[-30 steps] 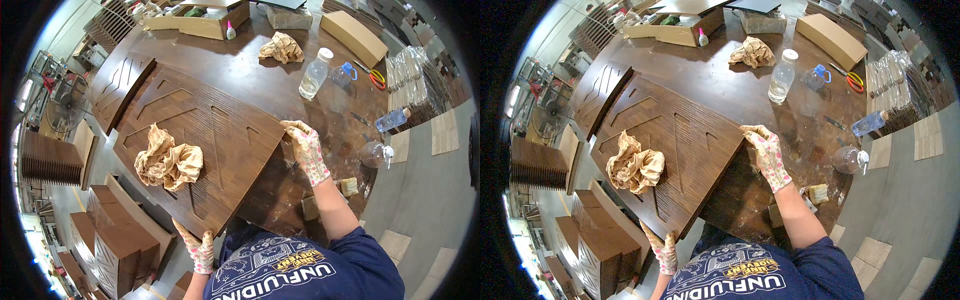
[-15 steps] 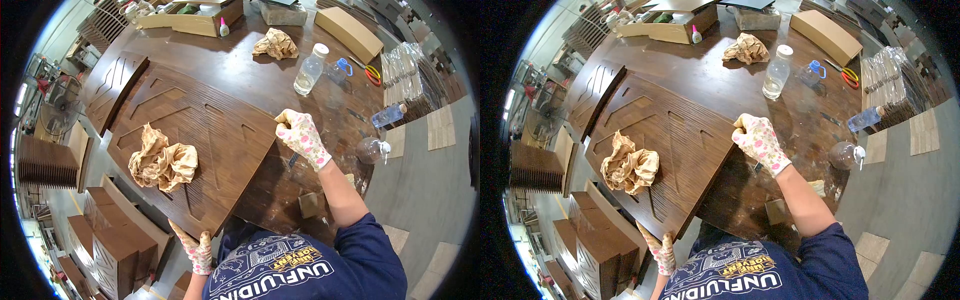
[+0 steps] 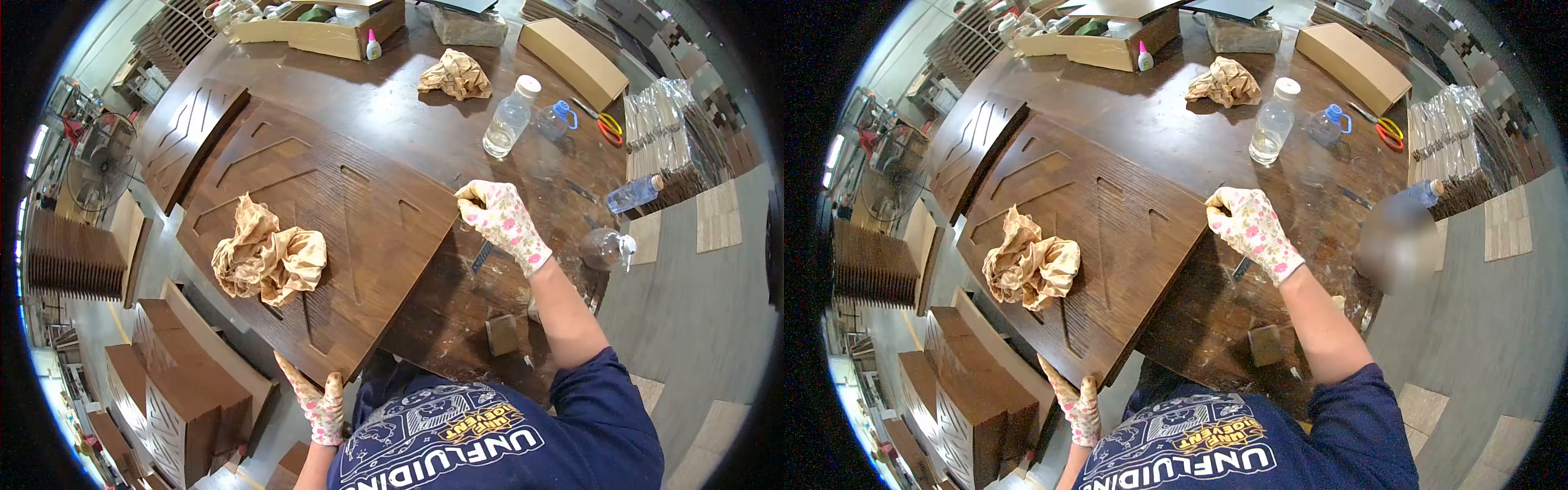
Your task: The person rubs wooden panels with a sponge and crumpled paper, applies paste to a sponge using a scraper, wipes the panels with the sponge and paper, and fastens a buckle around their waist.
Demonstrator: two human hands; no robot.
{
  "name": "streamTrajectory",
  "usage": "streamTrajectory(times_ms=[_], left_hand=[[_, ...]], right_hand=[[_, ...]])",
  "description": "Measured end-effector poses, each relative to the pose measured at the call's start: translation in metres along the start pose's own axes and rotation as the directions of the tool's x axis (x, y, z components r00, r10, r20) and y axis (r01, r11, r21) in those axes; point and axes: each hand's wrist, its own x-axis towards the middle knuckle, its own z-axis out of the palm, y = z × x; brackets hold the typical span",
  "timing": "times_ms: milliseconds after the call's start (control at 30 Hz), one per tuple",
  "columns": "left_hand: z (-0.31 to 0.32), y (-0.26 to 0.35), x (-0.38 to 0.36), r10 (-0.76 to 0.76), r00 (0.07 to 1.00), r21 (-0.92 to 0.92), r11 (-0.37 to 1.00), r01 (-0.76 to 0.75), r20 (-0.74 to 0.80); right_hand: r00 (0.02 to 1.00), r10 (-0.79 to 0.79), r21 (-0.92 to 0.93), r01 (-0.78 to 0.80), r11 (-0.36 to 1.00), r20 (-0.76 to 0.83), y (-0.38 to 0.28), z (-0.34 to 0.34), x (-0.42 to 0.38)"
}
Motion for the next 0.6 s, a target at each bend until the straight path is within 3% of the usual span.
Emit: streamTrajectory(times_ms=[33, 67, 167, 267, 367, 433, 467, 533, 600], left_hand=[[0.0, 0.0, -0.001, -0.004, 1.0, -0.01, 1.0, 0.004, 0.001], [0.001, -0.002, -0.001, 0.015, 1.0, 0.008, 1.0, -0.015, -0.015], [0.001, -0.01, -0.003, 0.053, 0.998, 0.042, 0.998, -0.051, -0.027], [-0.001, -0.003, -0.001, 0.035, 0.999, -0.001, 0.999, -0.035, 0.003], [0.002, 0.006, 0.0, 0.003, 1.0, -0.047, 0.999, -0.002, 0.006], [-0.002, 0.0, 0.0, -0.015, 1.0, 0.031, 0.999, 0.016, -0.007], [-0.003, 0.003, 0.002, 0.001, 1.0, 0.013, 1.0, -0.001, -0.001], [-0.003, 0.016, 0.004, -0.083, 0.995, -0.209, 0.974, 0.093, 0.054], [-0.008, -0.003, 0.002, -0.1, 0.988, -0.139, 0.983, 0.116, 0.113]], right_hand=[[0.998, -0.058, -0.065, 0.059, 0.996, 0.021, -0.002, -0.002, 0.002], [0.998, -0.01, -0.089, 0.015, 0.996, 0.056, -0.007, -0.004, 0.003], [0.98, -0.2, -0.366, 0.183, 0.912, -0.01, 0.0, 0.001, 0.005], [0.996, 0.09, -0.068, -0.089, 0.994, 0.005, -0.015, -0.005, 0.0], [0.995, 0.096, 0.137, -0.091, 0.986, -0.028, 0.019, -0.003, 0.0], [0.994, -0.067, 0.049, 0.071, 0.996, -0.082, 0.005, 0.006, -0.001], [0.996, 0.071, 0.029, -0.07, 0.997, -0.056, -0.017, 0.005, -0.008], [0.984, 0.02, -0.221, -0.06, 0.973, -0.176, -0.014, 0.007, -0.004], [0.97, 0.011, -0.166, -0.053, 0.985, -0.244, 0.005, 0.01, 0.005]])
